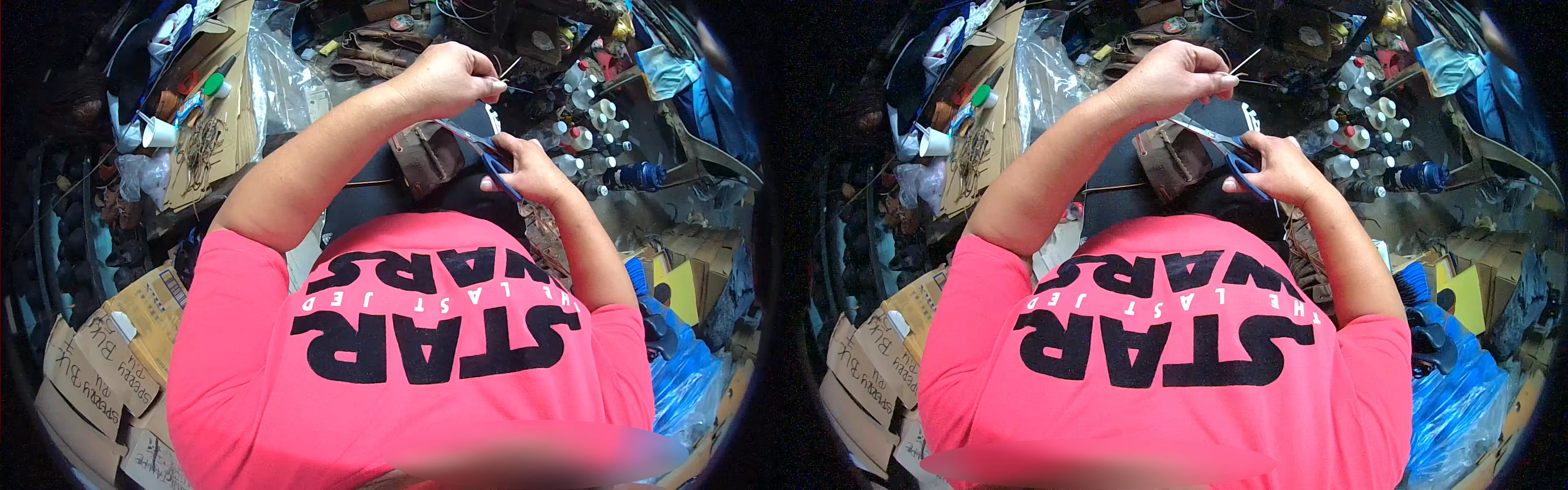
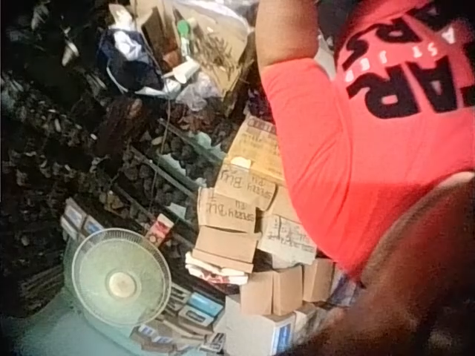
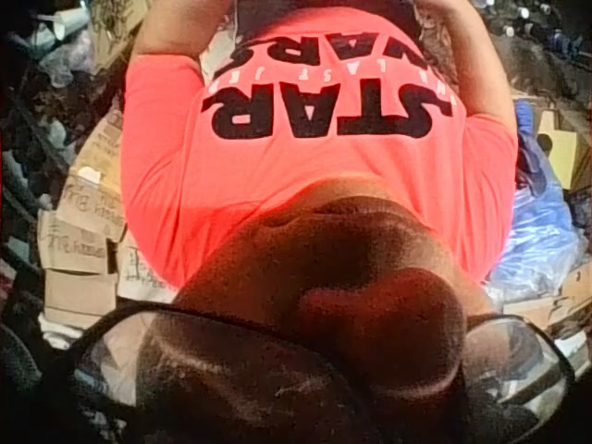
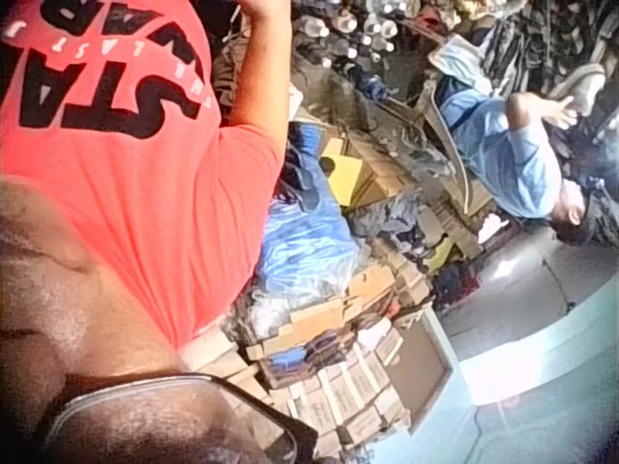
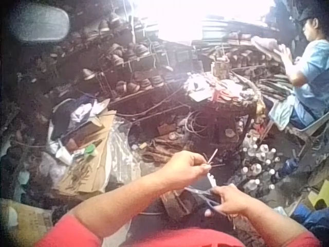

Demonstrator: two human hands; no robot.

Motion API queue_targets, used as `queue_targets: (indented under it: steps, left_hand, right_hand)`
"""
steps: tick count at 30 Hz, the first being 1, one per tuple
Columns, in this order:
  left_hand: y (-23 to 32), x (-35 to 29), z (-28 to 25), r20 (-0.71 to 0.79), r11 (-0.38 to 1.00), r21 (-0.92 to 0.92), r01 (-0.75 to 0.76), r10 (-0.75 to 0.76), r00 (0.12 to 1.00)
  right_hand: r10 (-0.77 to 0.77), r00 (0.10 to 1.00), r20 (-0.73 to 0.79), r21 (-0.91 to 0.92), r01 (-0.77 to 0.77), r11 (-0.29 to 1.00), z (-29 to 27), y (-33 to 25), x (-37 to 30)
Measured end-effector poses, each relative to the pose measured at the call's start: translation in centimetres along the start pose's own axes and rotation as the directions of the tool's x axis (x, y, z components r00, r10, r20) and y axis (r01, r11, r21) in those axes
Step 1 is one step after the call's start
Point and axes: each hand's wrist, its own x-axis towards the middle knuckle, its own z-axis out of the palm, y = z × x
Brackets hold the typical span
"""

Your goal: The recorder is hand-stitching a piece of leather that forms part of a shoe upper.

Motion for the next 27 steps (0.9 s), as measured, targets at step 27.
queue_targets:
  steps: [27]
  left_hand:
    - [-17.4, -24.2, -25.2, -0.785, 0.477, 0.383, 0.791, -0.284, 0.551]
  right_hand:
    - [0.135, 0.986, -0.102, 0.171, -0.117, 0.978, -1.9, 2.3, -0.8]
